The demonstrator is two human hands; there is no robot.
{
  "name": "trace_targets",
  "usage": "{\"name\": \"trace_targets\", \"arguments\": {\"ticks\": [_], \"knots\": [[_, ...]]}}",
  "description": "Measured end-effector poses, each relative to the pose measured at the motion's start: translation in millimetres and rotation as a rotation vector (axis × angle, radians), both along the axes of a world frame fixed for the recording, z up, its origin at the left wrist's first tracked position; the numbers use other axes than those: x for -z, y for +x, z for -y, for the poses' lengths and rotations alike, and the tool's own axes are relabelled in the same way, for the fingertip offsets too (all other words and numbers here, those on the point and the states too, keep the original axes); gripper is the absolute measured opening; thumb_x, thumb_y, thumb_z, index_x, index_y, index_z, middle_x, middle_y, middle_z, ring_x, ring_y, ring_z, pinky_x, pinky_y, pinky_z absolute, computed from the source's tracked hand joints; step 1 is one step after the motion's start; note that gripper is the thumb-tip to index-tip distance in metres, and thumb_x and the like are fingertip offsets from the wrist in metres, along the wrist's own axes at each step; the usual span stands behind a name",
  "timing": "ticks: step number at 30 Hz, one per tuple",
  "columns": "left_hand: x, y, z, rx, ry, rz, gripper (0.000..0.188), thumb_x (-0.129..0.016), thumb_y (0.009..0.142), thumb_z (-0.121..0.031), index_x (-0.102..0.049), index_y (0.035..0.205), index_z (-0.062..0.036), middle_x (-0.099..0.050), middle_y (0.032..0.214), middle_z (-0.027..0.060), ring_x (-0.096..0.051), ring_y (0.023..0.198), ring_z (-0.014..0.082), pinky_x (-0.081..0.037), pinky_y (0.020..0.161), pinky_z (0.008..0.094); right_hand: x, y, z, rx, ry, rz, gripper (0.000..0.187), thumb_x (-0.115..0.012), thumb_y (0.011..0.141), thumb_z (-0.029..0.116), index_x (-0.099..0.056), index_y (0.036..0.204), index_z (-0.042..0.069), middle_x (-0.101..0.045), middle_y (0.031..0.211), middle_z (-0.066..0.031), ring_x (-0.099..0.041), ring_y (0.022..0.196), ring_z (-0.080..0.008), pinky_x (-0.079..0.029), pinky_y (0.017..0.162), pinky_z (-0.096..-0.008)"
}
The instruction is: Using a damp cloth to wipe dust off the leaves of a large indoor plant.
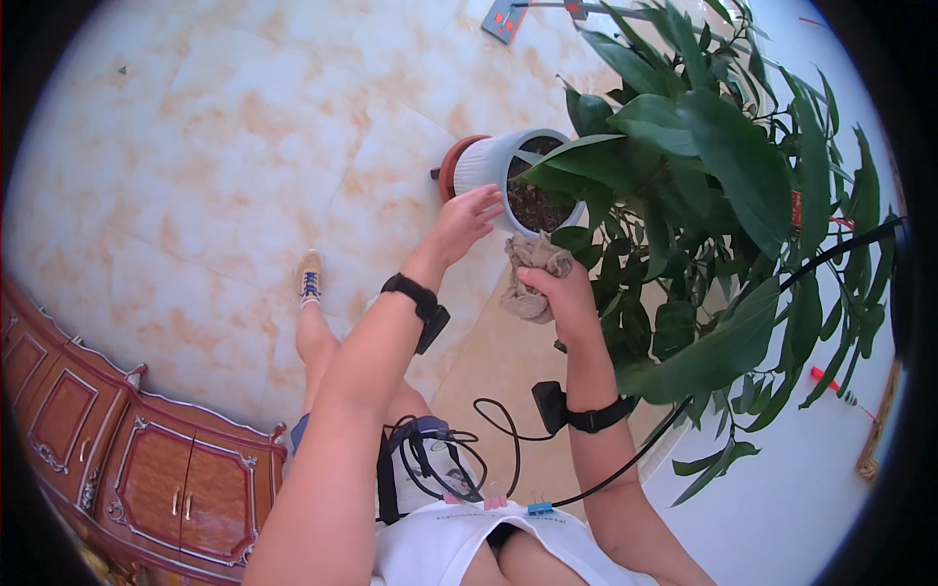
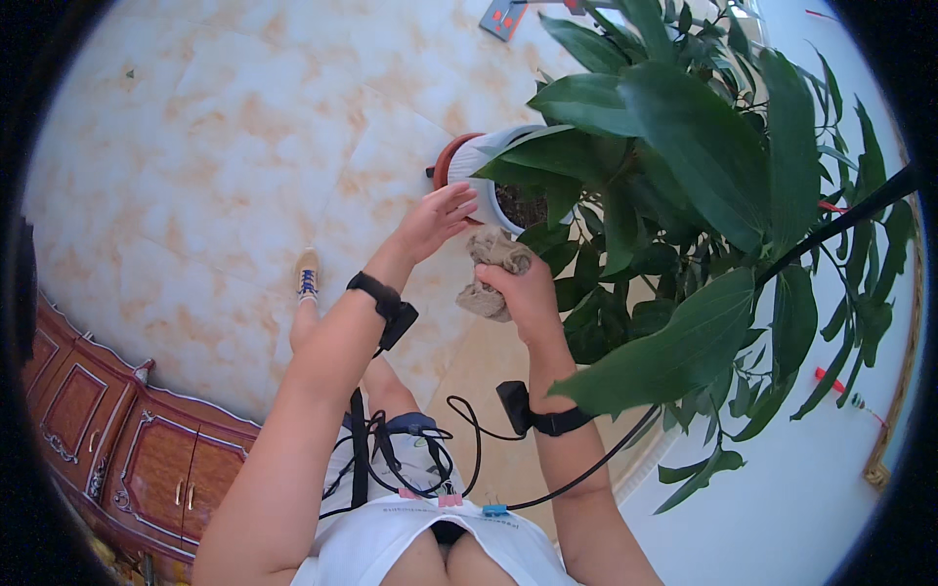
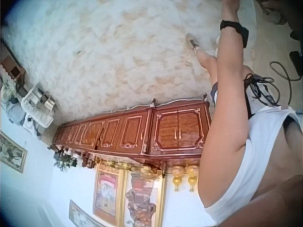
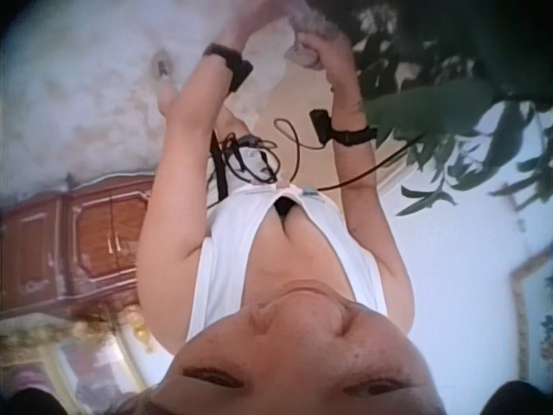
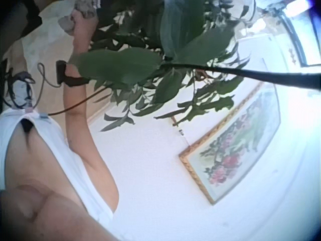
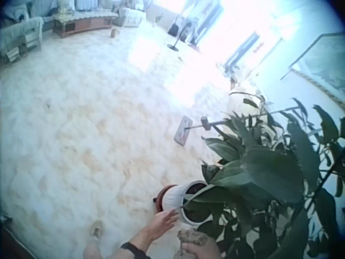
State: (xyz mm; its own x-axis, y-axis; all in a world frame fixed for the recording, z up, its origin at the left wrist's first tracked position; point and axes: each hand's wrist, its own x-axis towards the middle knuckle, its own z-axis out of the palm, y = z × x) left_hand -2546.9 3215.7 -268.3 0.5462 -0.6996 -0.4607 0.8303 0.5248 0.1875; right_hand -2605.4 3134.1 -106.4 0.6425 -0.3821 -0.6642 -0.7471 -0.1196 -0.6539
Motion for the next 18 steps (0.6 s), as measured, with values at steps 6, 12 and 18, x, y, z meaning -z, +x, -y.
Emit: {"name": "trace_targets", "arguments": {"ticks": [6, 12, 18], "knots": [[-24.2, 25.2, -13.3, -0.264, 0.168, -0.008, 0.029, -0.039, 0.084, -0.022, -0.045, 0.108, -0.0072, -0.052, 0.101, 0.0040, -0.051, 0.090, 0.0150, -0.039, 0.074, 0.0281, -5.4, -0.9, 5.2, 0.066, -0.198, 0.187, 0.036, -0.063, 0.062, 0.007, -0.053, 0.095, -0.002, -0.057, 0.083, -0.0041, -0.053, 0.071, -0.0095, -0.043, 0.063, -0.0222], [-89.3, 65.8, -40.0, -0.465, 0.336, 0.301, 0.021, -0.044, 0.081, -0.014, -0.052, 0.097, -0.0036, -0.057, 0.087, 0.0048, -0.054, 0.079, 0.0125, -0.042, 0.067, 0.0242, -33.4, -9.1, -1.5, -0.085, -0.237, 0.157, 0.039, -0.064, 0.063, 0.007, -0.051, 0.098, -0.003, -0.057, 0.085, -0.0035, -0.052, 0.072, -0.0095, -0.042, 0.066, -0.0221], [-138.8, 103.6, -14.9, -0.249, 0.471, 1.057, 0.022, -0.050, 0.076, -0.010, -0.053, 0.093, 0.0025, -0.058, 0.087, 0.0083, -0.053, 0.078, 0.0150, -0.042, 0.069, 0.0260, -72.8, 9.0, -30.4, -0.075, -0.097, 0.266, 0.038, -0.065, 0.063, 0.008, -0.051, 0.097, -0.003, -0.056, 0.086, -0.0038, -0.051, 0.075, -0.0100, -0.041, 0.070, -0.0224]]}}
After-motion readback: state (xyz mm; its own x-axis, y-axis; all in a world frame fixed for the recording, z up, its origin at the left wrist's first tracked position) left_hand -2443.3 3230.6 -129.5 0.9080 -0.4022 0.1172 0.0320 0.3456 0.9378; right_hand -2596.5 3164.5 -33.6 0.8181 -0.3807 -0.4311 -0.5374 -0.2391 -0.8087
